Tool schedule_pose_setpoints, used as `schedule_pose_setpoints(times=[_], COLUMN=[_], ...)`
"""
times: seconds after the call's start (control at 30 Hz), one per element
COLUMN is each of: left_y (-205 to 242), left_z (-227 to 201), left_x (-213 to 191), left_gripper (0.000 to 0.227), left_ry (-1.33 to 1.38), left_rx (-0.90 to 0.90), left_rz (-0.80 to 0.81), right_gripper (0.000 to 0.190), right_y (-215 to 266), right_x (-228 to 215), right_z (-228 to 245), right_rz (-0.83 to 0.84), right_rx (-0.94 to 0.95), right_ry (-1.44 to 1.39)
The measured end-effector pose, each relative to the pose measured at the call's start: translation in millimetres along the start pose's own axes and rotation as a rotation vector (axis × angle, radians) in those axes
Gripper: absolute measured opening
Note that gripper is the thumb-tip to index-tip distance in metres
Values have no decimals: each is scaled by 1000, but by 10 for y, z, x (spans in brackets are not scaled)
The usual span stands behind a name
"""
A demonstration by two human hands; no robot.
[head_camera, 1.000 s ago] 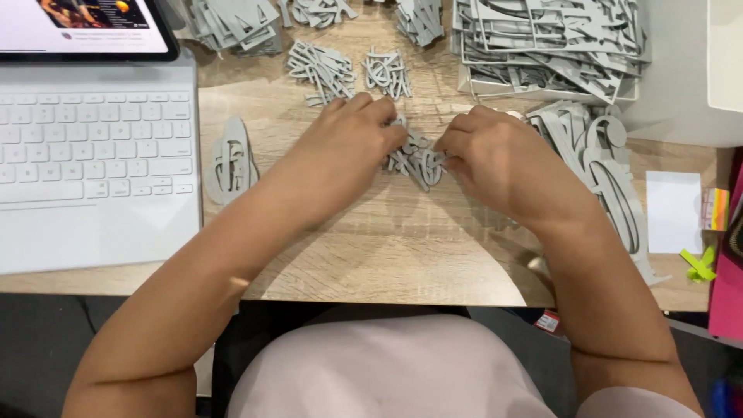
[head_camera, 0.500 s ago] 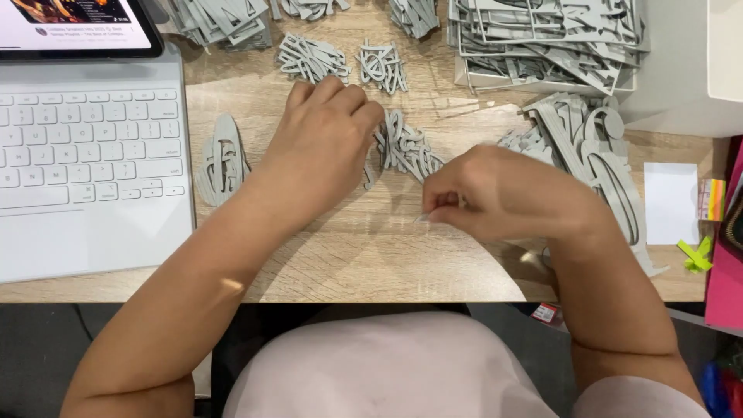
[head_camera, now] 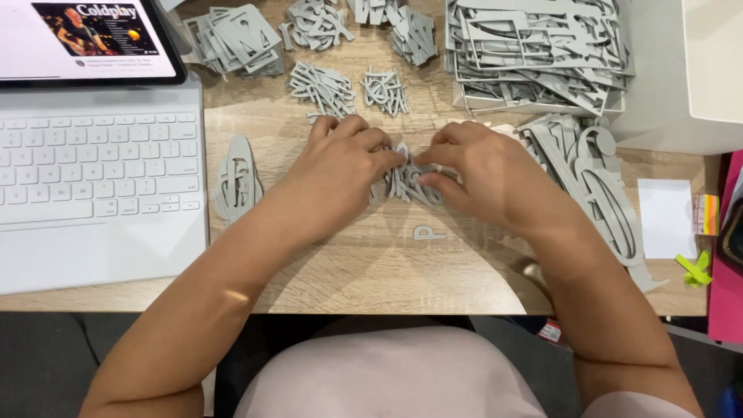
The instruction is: Sorting and organizing small grey foam cutouts of letters and shapes on a wooden desk.
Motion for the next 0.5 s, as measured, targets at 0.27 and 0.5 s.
schedule_pose_setpoints(times=[0.27, 0.5], left_y=[21, -2], left_z=[615, 815], left_x=[-625, -427], left_gripper=[59, 73], left_ry=[-70, -68], left_rx=[-118, -140], left_rz=[-288, -264], right_gripper=[29, 34], right_y=[83, 107], right_x=[-380, -342], right_z=[78, 135], right_rz=[-213, -178], right_rx=[-144, -96], right_ry=[99, 185])
Point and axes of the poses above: each hand's wrist, its own y-axis away from the middle knuckle, its own x-axis out of the palm, z = x × y, the point moved 7 cm from there along -y, towards the middle knuckle, and after that the axes turned 15 degrees about -z, right-handed, at the moved point
